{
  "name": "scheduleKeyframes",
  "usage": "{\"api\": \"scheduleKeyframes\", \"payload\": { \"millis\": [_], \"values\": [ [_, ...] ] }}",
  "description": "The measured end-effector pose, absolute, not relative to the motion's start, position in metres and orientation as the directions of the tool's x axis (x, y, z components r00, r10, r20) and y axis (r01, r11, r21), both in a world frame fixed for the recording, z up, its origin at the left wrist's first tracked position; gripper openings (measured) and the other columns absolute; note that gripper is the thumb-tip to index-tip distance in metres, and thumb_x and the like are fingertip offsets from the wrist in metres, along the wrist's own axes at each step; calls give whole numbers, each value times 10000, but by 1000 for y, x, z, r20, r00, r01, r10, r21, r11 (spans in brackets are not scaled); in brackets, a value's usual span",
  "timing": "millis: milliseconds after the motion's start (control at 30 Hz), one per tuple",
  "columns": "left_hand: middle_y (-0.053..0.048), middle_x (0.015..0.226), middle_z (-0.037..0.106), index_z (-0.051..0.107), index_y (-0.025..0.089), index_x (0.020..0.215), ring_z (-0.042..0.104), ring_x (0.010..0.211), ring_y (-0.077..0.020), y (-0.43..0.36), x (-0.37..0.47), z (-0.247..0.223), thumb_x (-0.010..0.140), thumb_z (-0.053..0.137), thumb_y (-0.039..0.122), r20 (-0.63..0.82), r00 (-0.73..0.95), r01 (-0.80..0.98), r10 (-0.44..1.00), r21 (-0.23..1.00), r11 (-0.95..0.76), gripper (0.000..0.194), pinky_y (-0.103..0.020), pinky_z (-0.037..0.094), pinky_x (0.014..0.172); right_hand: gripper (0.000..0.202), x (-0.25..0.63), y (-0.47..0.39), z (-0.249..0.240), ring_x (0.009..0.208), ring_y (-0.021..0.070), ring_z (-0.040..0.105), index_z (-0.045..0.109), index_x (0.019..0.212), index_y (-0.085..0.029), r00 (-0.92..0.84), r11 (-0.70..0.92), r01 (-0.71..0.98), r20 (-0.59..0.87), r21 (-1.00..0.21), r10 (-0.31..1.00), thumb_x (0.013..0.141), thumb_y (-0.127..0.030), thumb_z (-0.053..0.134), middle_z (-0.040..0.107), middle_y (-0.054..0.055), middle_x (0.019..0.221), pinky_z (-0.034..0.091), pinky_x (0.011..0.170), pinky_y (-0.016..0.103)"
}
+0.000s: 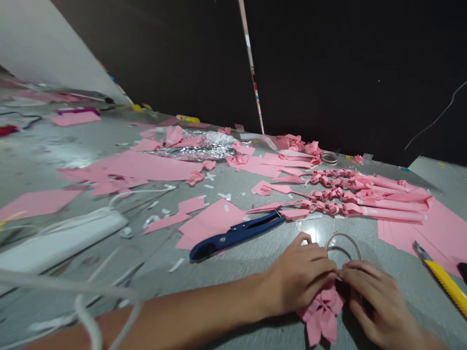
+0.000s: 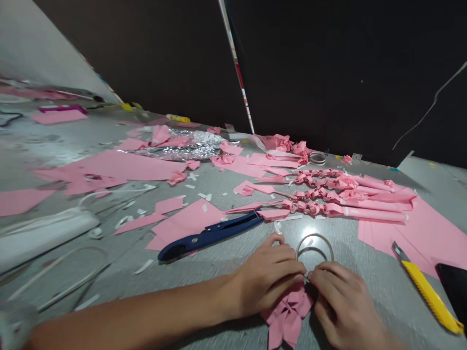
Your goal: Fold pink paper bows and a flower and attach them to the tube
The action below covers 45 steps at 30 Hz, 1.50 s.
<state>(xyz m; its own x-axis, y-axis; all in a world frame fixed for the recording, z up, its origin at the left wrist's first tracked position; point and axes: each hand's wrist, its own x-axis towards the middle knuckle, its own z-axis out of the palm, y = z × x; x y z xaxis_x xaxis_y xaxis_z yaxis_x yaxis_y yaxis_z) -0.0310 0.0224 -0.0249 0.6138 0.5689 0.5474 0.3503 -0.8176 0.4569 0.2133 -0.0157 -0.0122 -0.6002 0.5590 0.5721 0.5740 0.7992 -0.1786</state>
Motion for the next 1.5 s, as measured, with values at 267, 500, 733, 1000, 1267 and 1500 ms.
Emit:
{"api": "scheduleKeyframes", "payload": {
  "millis": [267,500,733,1000,1267,1500],
  "values": [
    [7,861,748,698,213,1054,647,765,-160,23,-31,-26,1119,509,256,494,635,389,593,458,-799,205,-348,381,871,322,212,-14,-9,1014,250,801,698,1227,-195,-542,771,583,585,-256,603,958,-72,571,847,71,1037,687,890,378],
    [11,872,771,678,220,1098,685,766,-159,23,-31,-28,1091,548,226,441,677,397,589,456,-797,130,-331,403,853,316,210,-14,-10,934,241,779,679,1206,-190,-572,787,551,561,-276,598,955,-60,538,820,73,975,681,780,345],
    [-14,870,786,693,213,1085,692,769,-174,21,-32,-26,1111,522,329,480,685,339,548,457,-823,208,-334,398,778,393,216,-16,-13,1031,235,782,659,1300,-185,-640,810,546,517,-213,568,949,-71,525,836,73,1065,678,843,320],
    [-17,906,785,675,203,1039,693,798,-173,20,-31,-23,1130,487,348,459,661,339,594,523,-782,254,-332,432,815,524,220,-11,-13,1039,201,804,657,1372,-207,-645,835,483,538,-263,543,908,-20,501,847,56,1108,682,862,272],
    [-20,907,777,639,205,1047,693,809,-180,19,-32,-19,1127,441,343,458,659,332,596,534,-777,254,-345,422,825,410,213,-13,-2,941,220,820,686,1259,-232,-589,806,473,553,-355,589,920,-38,561,850,48,997,693,815,290],
    [-20,916,791,630,204,1051,696,804,-180,18,-32,-19,1139,413,373,489,623,361,611,513,-779,289,-362,403,836,475,219,-13,-3,970,244,833,690,1314,-252,-616,822,496,554,-280,560,909,-57,535,859,46,1058,708,808,317]
  ]
}}
